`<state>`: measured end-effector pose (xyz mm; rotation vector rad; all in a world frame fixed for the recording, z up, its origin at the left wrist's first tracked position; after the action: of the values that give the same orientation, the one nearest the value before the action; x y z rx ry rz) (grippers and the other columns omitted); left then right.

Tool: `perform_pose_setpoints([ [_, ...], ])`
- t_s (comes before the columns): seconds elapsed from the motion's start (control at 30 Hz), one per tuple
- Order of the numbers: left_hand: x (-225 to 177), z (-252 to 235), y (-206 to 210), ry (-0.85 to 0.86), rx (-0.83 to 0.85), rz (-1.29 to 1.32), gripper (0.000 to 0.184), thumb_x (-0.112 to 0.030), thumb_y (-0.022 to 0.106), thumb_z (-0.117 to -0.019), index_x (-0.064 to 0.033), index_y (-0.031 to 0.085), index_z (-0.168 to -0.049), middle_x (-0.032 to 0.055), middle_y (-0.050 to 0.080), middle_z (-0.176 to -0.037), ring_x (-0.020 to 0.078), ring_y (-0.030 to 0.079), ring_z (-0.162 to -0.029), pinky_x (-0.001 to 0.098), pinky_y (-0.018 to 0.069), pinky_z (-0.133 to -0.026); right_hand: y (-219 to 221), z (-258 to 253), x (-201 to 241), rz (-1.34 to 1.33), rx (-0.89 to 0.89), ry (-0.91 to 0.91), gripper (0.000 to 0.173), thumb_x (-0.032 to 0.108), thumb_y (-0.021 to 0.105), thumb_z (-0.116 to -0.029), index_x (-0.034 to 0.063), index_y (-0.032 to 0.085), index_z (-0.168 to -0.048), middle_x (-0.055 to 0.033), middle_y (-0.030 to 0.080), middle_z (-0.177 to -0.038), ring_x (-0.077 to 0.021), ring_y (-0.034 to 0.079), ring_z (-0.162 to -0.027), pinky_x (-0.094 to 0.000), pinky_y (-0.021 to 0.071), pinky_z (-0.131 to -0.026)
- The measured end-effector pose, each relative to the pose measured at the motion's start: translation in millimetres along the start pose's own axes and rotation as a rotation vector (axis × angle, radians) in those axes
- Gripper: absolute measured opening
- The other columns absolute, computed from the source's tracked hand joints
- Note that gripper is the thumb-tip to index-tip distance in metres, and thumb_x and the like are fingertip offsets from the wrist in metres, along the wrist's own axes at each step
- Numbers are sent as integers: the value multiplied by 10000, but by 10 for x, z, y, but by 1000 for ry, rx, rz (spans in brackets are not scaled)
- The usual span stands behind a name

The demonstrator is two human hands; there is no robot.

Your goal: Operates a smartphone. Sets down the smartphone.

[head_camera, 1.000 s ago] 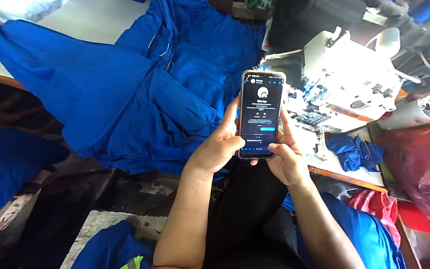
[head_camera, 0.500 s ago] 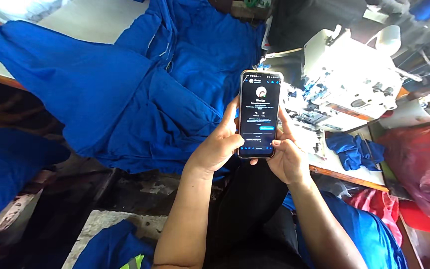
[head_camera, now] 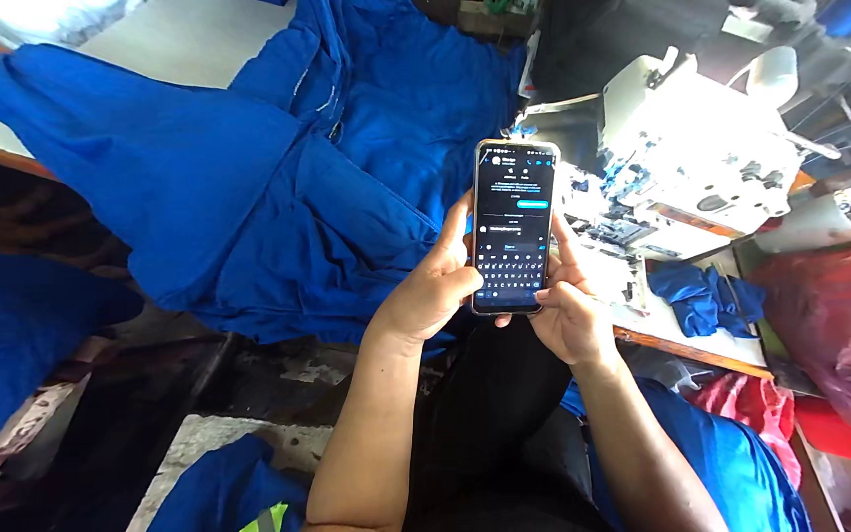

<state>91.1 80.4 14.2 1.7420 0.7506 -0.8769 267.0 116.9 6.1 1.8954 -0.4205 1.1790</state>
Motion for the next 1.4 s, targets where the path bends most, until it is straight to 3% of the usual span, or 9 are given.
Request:
perform_pose_setpoints([
  [0.37, 2, 4, 27, 4, 7, -20, 910, 88, 399, -831, -254, 73, -1609, 120, 543, -1402, 212, 674, -1101, 380, 608, -865, 59, 1, 12, 67, -99, 5, 568, 49, 332, -1065, 270, 329, -1588, -148, 650, -1299, -271, 740, -995, -392, 650, -623],
  [0.77, 5, 8, 31, 6, 12, -45, 927, 81, 426, -826, -266, 73, -1609, 102, 551, -1395, 202, 665, -1119, 377, 598, -894, 83, -11, 19, 99, -143, -4, 563, 35, 335, -1062, 249, 338, -1583, -162, 673, -1251, -268, 751, -945, -381, 643, -576],
  [0.93, 21, -1, 48, 19, 36, -50, 948, 80, 442, -824, -269, 51, -1614, 116, 562, -1378, 207, 673, -1095, 370, 603, -875, 68, -23, -2, 56, -165, 2, 385, 267, 333, -1098, 174, 479, -1442, -158, 687, -1187, -248, 749, -899, -352, 626, -538],
  [1.03, 21, -5, 53, 24, 45, -53, 956, 89, 437, -826, -271, 40, -1617, 111, 563, -1380, 202, 678, -1084, 363, 606, -865, 69, -31, -10, 48, -186, 3, 368, 285, 330, -1100, 145, 546, -1363, -165, 702, -1136, -245, 752, -857, -349, 620, -523],
  [1.3, 32, -3, 55, 31, 44, -74, 977, 81, 453, -818, -263, 17, -1622, 121, 566, -1381, 200, 671, -1105, 359, 597, -882, 103, -67, -1, 90, -283, 22, 364, 227, 275, -1114, 118, 576, -1288, -168, 718, -1054, -238, 756, -791, -351, 612, -485],
  [1.4, 27, -8, 52, 32, 46, -80, 970, 78, 450, -824, -268, 20, -1622, 120, 571, -1376, 203, 673, -1102, 360, 599, -877, 72, -60, -15, 50, -242, 14, 378, 312, 323, -1104, 117, 589, -1287, -170, 722, -1073, -239, 757, -807, -343, 610, -488],
])
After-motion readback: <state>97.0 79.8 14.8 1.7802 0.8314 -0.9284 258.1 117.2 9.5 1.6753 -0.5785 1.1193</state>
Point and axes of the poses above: each hand's wrist, its own z-axis away from the middle knuckle, its own y-axis out of the palm, x = y × z, the point moved 2 cm from there along -z, towards the middle knuckle
